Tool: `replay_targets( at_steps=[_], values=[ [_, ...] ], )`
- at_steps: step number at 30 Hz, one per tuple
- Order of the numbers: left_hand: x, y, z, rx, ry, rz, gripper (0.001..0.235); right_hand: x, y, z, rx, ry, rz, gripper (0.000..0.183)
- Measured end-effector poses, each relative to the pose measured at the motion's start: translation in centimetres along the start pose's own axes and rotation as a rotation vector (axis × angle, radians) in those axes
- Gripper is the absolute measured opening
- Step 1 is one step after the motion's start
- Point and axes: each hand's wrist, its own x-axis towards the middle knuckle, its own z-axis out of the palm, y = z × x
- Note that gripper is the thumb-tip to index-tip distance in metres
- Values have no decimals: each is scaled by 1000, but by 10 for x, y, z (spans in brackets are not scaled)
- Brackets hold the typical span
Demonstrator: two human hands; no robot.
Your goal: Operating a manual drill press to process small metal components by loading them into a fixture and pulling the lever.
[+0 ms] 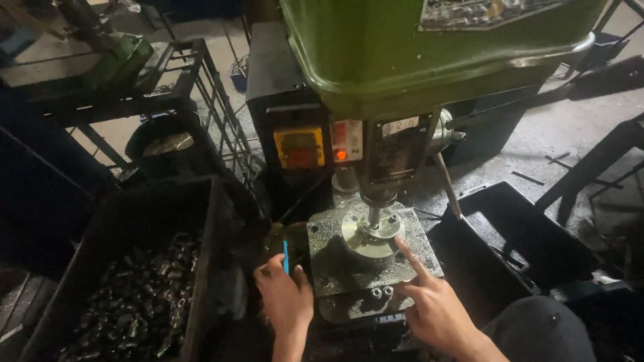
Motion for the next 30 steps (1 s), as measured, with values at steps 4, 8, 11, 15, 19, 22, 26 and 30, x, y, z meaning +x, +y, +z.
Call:
replay_targets(
  at_steps=[4, 8, 11, 15, 19, 22, 26, 30],
  values=[
    [2, -3, 1, -8, 5, 1, 41, -1, -2, -1, -4, -30, 30, 32],
    [5, -13, 3, 44, 61, 42, 45, -2, -9, -8, 0, -77, 71, 33],
    [4, -17, -21, 48, 171, 44, 90, -4, -5, -7, -28, -34, 11, 34],
    [13, -46, -77, 249, 737, 411, 48, -5, -8, -15, -10, -75, 34, 33],
    [44, -90, -141, 763, 524, -72, 33, -7, -3, -12, -24, -88, 28, 27],
    [79, -139, -157, 828, 244, -317, 36, -8, -5, -11, -33, -107, 53, 25],
    [85, -138, -159, 760, -69, -457, 48, -9, -13, -15, -30, -83, 41, 20],
    [93, -138, -158, 750, -152, -529, 41, -10, -14, -14, -71, -66, -10, 17]
  ],
)
